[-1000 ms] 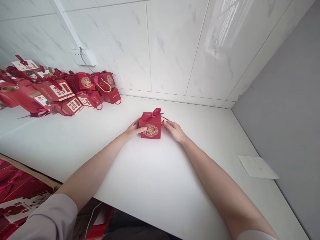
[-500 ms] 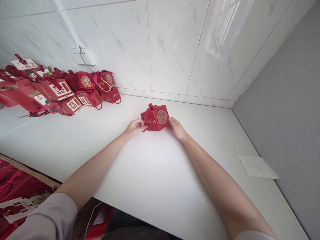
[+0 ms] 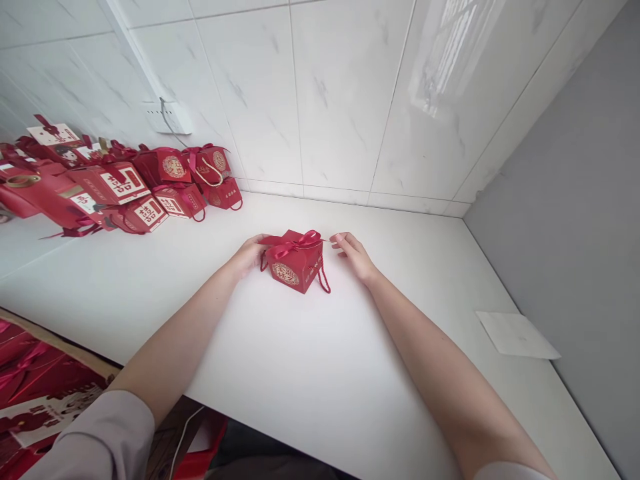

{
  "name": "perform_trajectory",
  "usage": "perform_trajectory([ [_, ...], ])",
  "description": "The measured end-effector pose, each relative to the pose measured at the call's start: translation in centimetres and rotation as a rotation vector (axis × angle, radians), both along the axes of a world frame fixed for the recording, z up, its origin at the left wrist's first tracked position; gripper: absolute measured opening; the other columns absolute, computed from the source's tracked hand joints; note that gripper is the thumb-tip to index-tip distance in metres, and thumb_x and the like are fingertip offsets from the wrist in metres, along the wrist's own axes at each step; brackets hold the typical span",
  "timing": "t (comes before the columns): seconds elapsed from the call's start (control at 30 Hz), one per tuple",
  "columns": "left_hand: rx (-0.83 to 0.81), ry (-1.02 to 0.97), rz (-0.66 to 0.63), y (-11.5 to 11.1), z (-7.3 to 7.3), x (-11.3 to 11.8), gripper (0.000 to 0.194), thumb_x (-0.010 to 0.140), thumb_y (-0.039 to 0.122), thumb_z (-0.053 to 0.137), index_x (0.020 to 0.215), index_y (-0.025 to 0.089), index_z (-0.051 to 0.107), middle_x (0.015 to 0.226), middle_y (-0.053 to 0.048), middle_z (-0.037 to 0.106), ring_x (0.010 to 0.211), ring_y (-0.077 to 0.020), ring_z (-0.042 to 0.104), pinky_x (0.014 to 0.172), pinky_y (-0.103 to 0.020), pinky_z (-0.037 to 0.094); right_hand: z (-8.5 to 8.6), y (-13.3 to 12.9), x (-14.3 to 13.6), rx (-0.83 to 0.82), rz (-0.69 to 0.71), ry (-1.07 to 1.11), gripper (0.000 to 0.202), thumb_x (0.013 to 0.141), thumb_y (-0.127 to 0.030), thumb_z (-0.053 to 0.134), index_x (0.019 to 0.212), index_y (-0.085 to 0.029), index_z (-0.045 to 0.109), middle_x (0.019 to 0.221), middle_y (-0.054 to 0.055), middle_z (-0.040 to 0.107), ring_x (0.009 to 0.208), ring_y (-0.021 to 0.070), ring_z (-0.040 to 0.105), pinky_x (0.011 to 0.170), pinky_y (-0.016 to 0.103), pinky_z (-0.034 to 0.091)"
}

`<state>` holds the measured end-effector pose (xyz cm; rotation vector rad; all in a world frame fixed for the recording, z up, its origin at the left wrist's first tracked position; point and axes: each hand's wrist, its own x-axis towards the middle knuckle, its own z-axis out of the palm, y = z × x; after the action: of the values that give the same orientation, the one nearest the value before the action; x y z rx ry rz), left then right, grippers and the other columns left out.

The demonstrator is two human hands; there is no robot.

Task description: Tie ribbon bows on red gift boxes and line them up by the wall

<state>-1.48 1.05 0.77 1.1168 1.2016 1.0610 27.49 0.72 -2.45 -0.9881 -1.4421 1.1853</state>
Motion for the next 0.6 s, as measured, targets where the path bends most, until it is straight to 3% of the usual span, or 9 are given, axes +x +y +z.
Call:
perform_trajectory([
  [0.13, -0.097, -0.032, -0.178, -0.6, 1.4, -0.9, 0.010, 0.064, 0.018, 0.066, 0.072, 0.016, 0.061, 0.053, 0.000, 0.047, 0.042, -0.0088, 0.039, 0.038, -0.024, 0.028, 1.0, -0.6, 0.0, -0.017, 0.304, -0.082, 0.039, 0.084, -0.060, 0.060, 0.081, -0.022, 0.065, 0.089, 0.003, 0.069, 0.093, 0.0211, 0.062, 0.094, 0.037, 0.043],
  [0.27, -0.151, -0.044, -0.206, -0.8, 2.9, -2.4, 0.024, 0.069, 0.029, 0.066, 0.057, 0.018, 0.048, 0.051, 0.001, 0.038, 0.038, -0.0051, 0.027, 0.035, -0.022, 0.016, 1.8, -1.1, -0.5, -0.090, 0.481, -0.097, 0.030, 0.073, -0.048, 0.076, 0.078, -0.020, 0.066, 0.089, 0.005, 0.072, 0.090, 0.0230, 0.065, 0.090, 0.039, 0.046],
  [0.37, -0.145, -0.033, -0.148, -0.7, 3.6, -3.7, 0.035, 0.071, 0.033, 0.070, 0.057, 0.018, 0.042, 0.048, 0.006, 0.028, 0.038, -0.0031, 0.020, 0.034, -0.019, 0.012, 2.1, -1.2, -0.8, -0.196, 0.385, 0.118, 0.026, 0.073, -0.041, 0.075, 0.081, -0.022, 0.061, 0.078, 0.003, 0.070, 0.080, 0.0213, 0.066, 0.084, 0.040, 0.049],
  [0.47, -0.102, -0.024, -0.038, -0.7, 4.1, -4.9, 0.045, 0.072, 0.038, 0.072, 0.057, 0.019, 0.034, 0.048, 0.009, 0.021, 0.038, -0.0023, 0.016, 0.033, -0.018, 0.012, 2.4, -0.9, -0.7, -0.222, 0.204, 0.292, 0.026, 0.072, -0.036, 0.073, 0.089, -0.025, 0.057, 0.057, -0.006, 0.050, 0.060, 0.0153, 0.056, 0.071, 0.034, 0.050],
  [0.6, -0.074, 0.027, 0.081, -0.8, 4.6, -5.4, 0.045, 0.071, 0.038, 0.073, 0.060, 0.020, 0.033, 0.049, 0.010, 0.019, 0.037, -0.0022, 0.014, 0.033, -0.018, 0.010, 2.7, -0.3, 0.1, -0.189, 0.051, 0.320, 0.028, 0.072, -0.035, 0.071, 0.094, -0.027, 0.055, 0.055, -0.009, 0.028, 0.048, 0.0123, 0.038, 0.054, 0.029, 0.044],
])
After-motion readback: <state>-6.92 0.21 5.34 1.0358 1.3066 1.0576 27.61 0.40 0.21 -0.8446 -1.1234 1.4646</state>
